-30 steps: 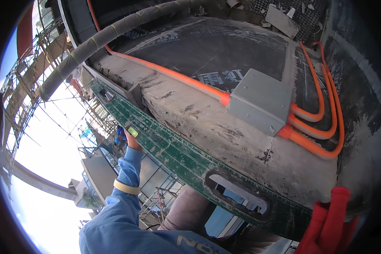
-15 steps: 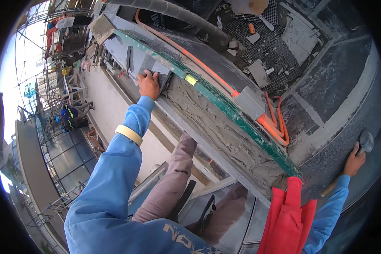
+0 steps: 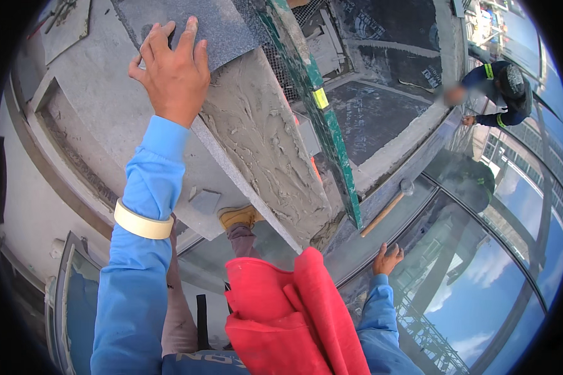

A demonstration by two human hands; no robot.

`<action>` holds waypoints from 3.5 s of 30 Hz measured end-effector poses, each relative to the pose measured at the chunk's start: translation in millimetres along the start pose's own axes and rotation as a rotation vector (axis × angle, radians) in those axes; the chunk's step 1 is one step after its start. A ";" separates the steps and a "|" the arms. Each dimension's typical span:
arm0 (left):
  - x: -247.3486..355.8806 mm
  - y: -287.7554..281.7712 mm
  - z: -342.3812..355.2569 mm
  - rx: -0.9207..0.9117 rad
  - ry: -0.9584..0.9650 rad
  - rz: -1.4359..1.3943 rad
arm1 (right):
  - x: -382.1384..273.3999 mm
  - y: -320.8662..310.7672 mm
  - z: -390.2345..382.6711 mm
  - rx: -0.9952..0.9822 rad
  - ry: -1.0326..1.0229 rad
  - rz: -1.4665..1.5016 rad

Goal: The person places a large stone tile onto a prepared mortar bed on a curved ledge, uses a spirit level to check alignment, and taps the tile with a hammer to secure it. The person repeats this process for multiple tiles along the curved structure.

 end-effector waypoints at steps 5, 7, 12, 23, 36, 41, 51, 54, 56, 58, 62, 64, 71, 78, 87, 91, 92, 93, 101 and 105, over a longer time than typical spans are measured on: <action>-25.4 -6.2 -3.7 0.093 -0.042 -0.290 | -156.0 -99.0 -5.5 0.045 -0.227 0.238; -31.1 -10.2 -10.9 0.220 -0.206 -0.475 | -226.3 -128.9 -13.7 0.055 -0.377 0.281; -36.2 -4.2 -27.6 0.309 -0.602 -0.819 | -352.6 -157.5 -53.9 0.063 -0.660 0.248; -21.1 20.9 -45.6 0.397 -0.759 -0.943 | -411.1 -124.2 -41.7 0.003 -0.598 0.329; -29.9 23.3 -43.7 0.357 -0.565 -0.853 | -372.6 -105.8 -39.6 -0.047 -0.566 0.443; -39.9 19.1 -40.5 0.198 -0.421 -0.728 | -304.7 -85.3 -41.7 -0.198 -0.537 0.387; -31.0 -2.8 -25.9 0.171 -0.502 -0.651 | -292.6 -33.5 -9.8 -0.021 -0.607 0.459; -28.8 -6.4 -23.1 0.081 -0.529 -0.599 | -306.0 -48.0 -15.8 -0.008 -0.650 0.525; -26.1 -8.8 -23.2 0.050 -0.545 -0.556 | -323.6 -58.7 -20.7 0.017 -0.674 0.563; -23.4 -10.4 -23.9 0.081 -0.524 -0.567 | -350.1 -67.9 -21.3 0.028 -0.684 0.621; -24.8 -7.1 -25.7 0.067 -0.524 -0.551 | -410.3 -89.7 -21.7 0.094 -0.753 0.715; -27.4 -4.1 -26.7 0.086 -0.519 -0.527 | -440.8 -95.8 -24.9 0.049 -0.738 0.686; -35.1 4.8 -28.6 0.007 -0.492 -0.430 | -501.7 -107.1 -37.1 0.000 -0.639 0.828; -49.3 17.1 -29.5 0.000 -0.480 -0.370 | -450.5 -102.8 -61.1 -0.071 -0.472 0.942; 81.5 -131.2 -141.1 -0.019 0.148 -0.590 | -145.4 16.2 -52.3 -0.036 0.056 0.805; 227.8 -159.9 -268.4 -0.745 0.557 -0.879 | -30.9 88.5 -7.9 0.009 0.313 0.595; 264.4 -146.9 -289.3 -0.784 0.526 -0.950 | -12.8 103.6 2.7 0.017 0.344 0.531; 297.8 -128.8 -305.8 -0.854 0.478 -0.998 | -0.3 118.2 14.2 0.028 0.338 0.508; 419.1 13.1 -368.0 -1.038 0.671 -1.139 | 4.6 188.3 43.6 -0.114 0.543 0.553; 418.0 31.6 -381.8 -1.237 0.549 -1.219 | 7.5 193.2 39.7 -0.054 0.522 0.600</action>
Point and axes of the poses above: each hand's wrist, its own z-axis towards the middle knuckle, its own y-axis out of the palm, x = y × z, the point moved 1 cm from there along z, towards the middle knuckle, and after that the axes turned 13 degrees about x, right-handed, at the moved point
